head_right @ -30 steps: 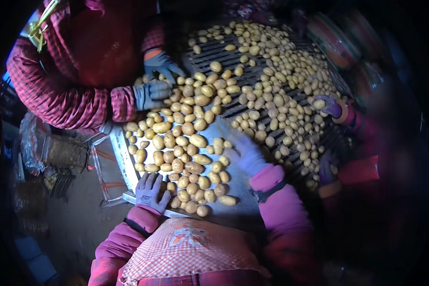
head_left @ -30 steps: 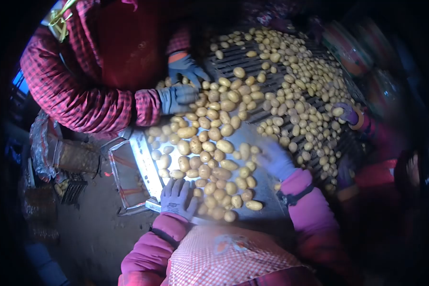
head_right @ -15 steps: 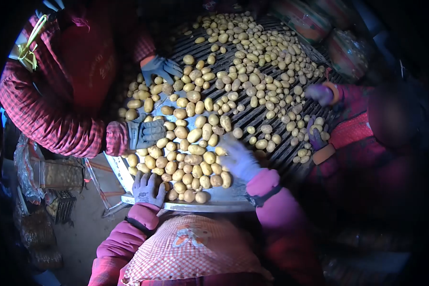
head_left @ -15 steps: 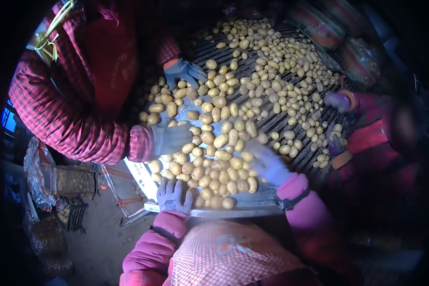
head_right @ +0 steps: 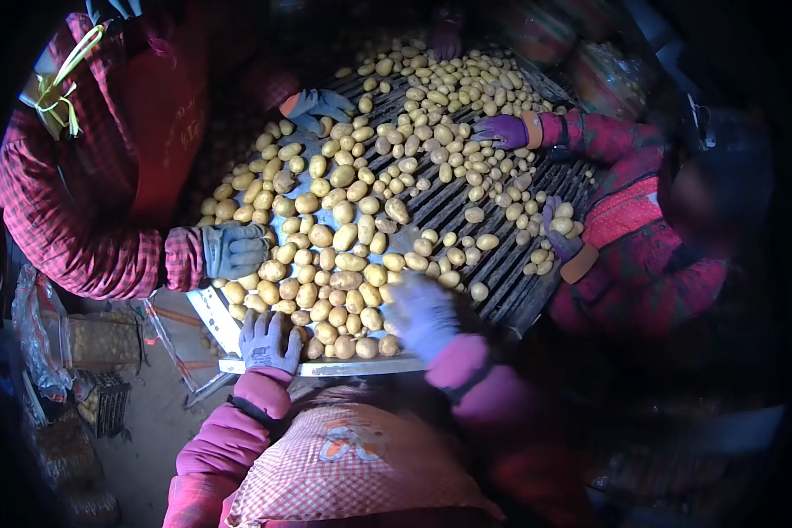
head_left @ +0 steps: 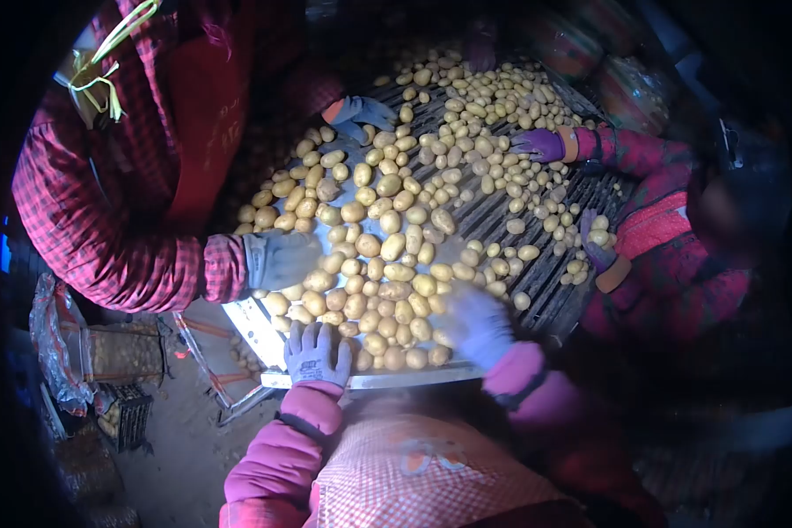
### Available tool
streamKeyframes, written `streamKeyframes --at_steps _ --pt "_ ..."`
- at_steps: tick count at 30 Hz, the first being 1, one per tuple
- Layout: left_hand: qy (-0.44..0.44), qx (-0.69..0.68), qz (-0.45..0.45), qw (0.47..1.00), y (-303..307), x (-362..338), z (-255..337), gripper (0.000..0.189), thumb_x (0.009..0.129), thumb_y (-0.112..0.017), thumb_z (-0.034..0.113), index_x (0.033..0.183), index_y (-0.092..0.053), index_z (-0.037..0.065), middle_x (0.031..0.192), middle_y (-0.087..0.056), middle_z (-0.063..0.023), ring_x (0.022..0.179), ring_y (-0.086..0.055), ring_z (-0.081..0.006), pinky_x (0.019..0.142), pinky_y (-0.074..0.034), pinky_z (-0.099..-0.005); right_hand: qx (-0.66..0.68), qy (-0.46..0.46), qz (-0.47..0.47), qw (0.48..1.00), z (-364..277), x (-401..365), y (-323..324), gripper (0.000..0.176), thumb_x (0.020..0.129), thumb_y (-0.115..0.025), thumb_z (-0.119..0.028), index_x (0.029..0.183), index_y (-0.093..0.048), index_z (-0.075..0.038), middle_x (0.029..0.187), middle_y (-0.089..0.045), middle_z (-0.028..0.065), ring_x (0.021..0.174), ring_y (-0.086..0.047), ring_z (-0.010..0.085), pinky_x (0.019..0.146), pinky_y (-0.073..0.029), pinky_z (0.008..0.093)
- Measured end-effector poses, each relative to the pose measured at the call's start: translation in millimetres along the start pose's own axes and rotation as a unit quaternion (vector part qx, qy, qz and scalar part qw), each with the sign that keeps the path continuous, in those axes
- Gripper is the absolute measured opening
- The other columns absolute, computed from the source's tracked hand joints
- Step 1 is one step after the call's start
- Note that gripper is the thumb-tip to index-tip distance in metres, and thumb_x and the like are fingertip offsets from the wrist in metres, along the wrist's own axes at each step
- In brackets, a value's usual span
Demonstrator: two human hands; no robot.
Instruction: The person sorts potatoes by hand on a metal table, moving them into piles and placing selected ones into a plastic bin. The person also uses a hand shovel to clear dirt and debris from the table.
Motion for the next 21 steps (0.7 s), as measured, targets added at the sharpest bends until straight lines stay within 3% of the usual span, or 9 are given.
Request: streamKeyframes --at_steps 1,3,6,9,15,17,19,21 --pt "-0.003 -0.002 0.001 1.000 0 2 1 0.050 0.081 -0.058 0.039 0.120 -0.058 0.006 0.124 -0.054 -0.0155 0.125 -0.040 -0.0405 0.100 -0.031 -0.0554 -0.043 0.034 -0.060 0.997 -31 7 -22 0.040 0.080 -0.064 -0.036 0.115 -0.062 -0.017 0.131 -0.051 0.0151 0.116 -0.051 0.0341 0.095 -0.043 0.0467" --pt "-0.006 -0.009 0.000 1.000 0 1 0 0.049 0.082 -0.058 0.039 0.119 -0.058 0.007 0.125 -0.054 -0.0154 0.125 -0.040 -0.0401 0.100 -0.031 -0.0550 -0.053 0.225 0.037 0.972 -89 0 -35 0.042 0.081 -0.062 -0.039 0.118 -0.061 -0.018 0.130 -0.051 0.0136 0.120 -0.047 0.0331 0.101 -0.035 0.0499" --pt "-0.011 -0.012 0.000 1.000 1 1 -1 0.049 0.081 -0.059 0.038 0.119 -0.058 0.007 0.124 -0.055 -0.0156 0.125 -0.040 -0.0402 0.100 -0.032 -0.0540 -0.067 0.196 -0.013 0.978 -84 5 -36 0.048 0.080 -0.061 -0.043 0.121 -0.059 -0.019 0.133 -0.049 0.0119 0.125 -0.042 0.0344 0.104 -0.028 0.0534" --pt "-0.006 -0.016 0.009 1.000 2 0 -1 0.049 0.082 -0.058 0.038 0.118 -0.058 0.007 0.124 -0.054 -0.0157 0.124 -0.040 -0.0405 0.099 -0.032 -0.0541 -0.123 0.109 0.035 0.986 -26 -4 -25 0.055 0.078 -0.064 -0.045 0.126 -0.056 -0.020 0.134 -0.047 0.0088 0.128 -0.040 0.0324 0.103 -0.030 0.0514" --pt "0.012 -0.016 -0.018 1.000 4 0 -2 0.052 0.083 -0.058 0.041 0.122 -0.059 0.007 0.126 -0.054 -0.0160 0.127 -0.039 -0.0420 0.103 -0.030 -0.0550 -0.140 0.038 0.078 0.986 56 -40 -3 0.048 0.078 -0.066 -0.041 0.120 -0.060 -0.019 0.128 -0.052 0.0085 0.121 -0.045 0.0319 0.100 -0.034 0.0484" --pt "0.016 -0.010 -0.023 1.000 2 1 0 0.051 0.082 -0.059 0.042 0.121 -0.059 0.008 0.125 -0.054 -0.0157 0.126 -0.039 -0.0420 0.103 -0.031 -0.0552 -0.108 -0.041 0.090 0.989 91 -37 -6 0.044 0.078 -0.066 -0.039 0.117 -0.061 -0.019 0.122 -0.056 0.0068 0.115 -0.049 0.0304 0.098 -0.037 0.0479" --pt "0.008 0.009 -0.003 1.000 3 3 3 0.048 0.082 -0.058 0.040 0.118 -0.059 0.009 0.122 -0.055 -0.0155 0.124 -0.041 -0.0416 0.099 -0.032 -0.0545 -0.108 -0.035 0.121 0.986 71 -14 7 0.040 0.079 -0.064 -0.037 0.114 -0.062 -0.018 0.118 -0.058 0.0073 0.113 -0.051 0.0296 0.096 -0.039 0.0472" --pt "0.019 0.014 -0.019 1.000 3 4 6 0.049 0.082 -0.058 0.040 0.119 -0.059 0.009 0.123 -0.055 -0.0150 0.125 -0.041 -0.0416 0.101 -0.032 -0.0541 -0.028 0.064 0.126 0.990 31 22 6 0.038 0.080 -0.063 -0.035 0.113 -0.062 -0.016 0.121 -0.057 0.0087 0.112 -0.052 0.0284 0.095 -0.040 0.0455"
Point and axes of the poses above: each hand's wrist, its own x-axis towards the middle knuckle, its own y-axis out of the back of the hand, z = x × y, the point moved 6 cm from there along x, towards the middle knuckle
